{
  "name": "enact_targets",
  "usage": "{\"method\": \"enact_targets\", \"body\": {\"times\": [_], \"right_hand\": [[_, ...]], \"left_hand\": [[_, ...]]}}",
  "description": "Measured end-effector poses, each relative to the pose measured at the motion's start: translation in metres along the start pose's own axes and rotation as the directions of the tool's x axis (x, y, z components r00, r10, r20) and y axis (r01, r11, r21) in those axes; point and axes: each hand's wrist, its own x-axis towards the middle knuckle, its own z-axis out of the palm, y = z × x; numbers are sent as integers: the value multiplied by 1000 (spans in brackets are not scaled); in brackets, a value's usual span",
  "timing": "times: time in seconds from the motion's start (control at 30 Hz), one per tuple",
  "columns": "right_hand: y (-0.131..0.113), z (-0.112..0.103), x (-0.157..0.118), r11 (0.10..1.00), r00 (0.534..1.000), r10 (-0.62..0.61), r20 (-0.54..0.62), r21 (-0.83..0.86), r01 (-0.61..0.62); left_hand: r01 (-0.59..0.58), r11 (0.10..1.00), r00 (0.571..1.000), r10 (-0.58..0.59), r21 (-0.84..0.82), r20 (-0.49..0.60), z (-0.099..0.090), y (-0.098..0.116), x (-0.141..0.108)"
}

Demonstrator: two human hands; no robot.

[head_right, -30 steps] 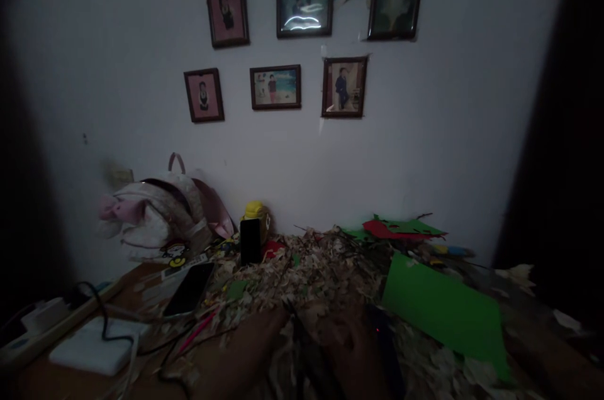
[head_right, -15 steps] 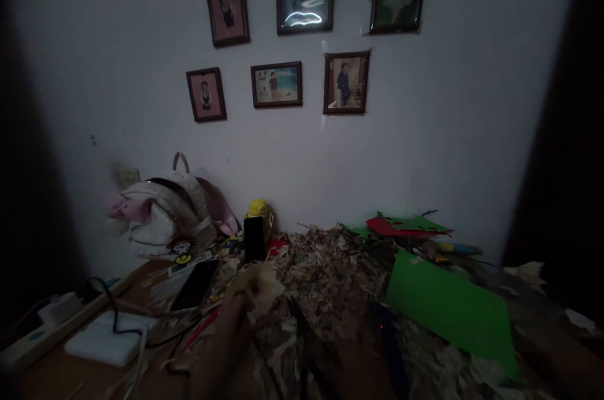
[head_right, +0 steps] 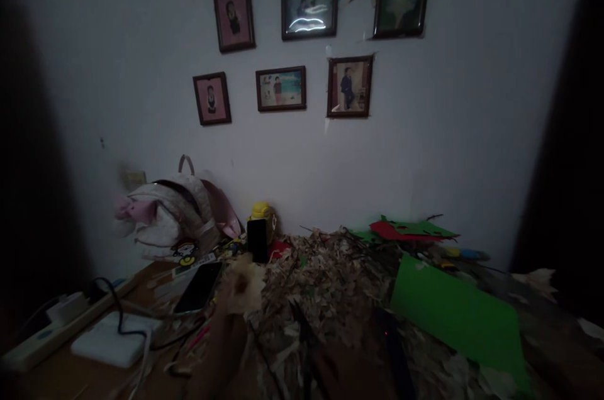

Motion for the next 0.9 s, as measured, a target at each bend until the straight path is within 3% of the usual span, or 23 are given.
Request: {"method": "enact_targets", "body": {"times": [0.07, 0.13, 0.27, 0.4, 0.57, 0.77, 0.9], "right_hand": [[-2, -3, 1, 999, 999, 46, 5, -6, -46], [-2, -5, 2, 998, 997, 66, -28, -21, -66], [7, 5, 5, 999, 993, -20, -115, -33, 16], [15, 18, 4, 999, 999, -3, -48, -44, 1], [19, 21, 7, 999, 995, 26, -93, -37, -30], [40, 24, 8, 991, 970, 5, -245, -132, -38], [37, 23, 2, 991, 981, 34, -193, -117, -57]], "left_hand": [[-46, 998, 997, 44, 30, 66, -1, 2, 4], [-73, 993, 979, 52, 97, 199, 3, 1, 6], [-163, 934, 865, -19, 318, 501, 22, -7, 2], [-221, 897, 762, -86, 382, 642, 36, -9, -8], [-259, 897, 768, -33, 357, 640, 38, -6, -16], [-353, 898, 803, 146, 263, 577, 33, -4, -20], [-327, 913, 841, 163, 245, 515, 32, -4, -21]]}}
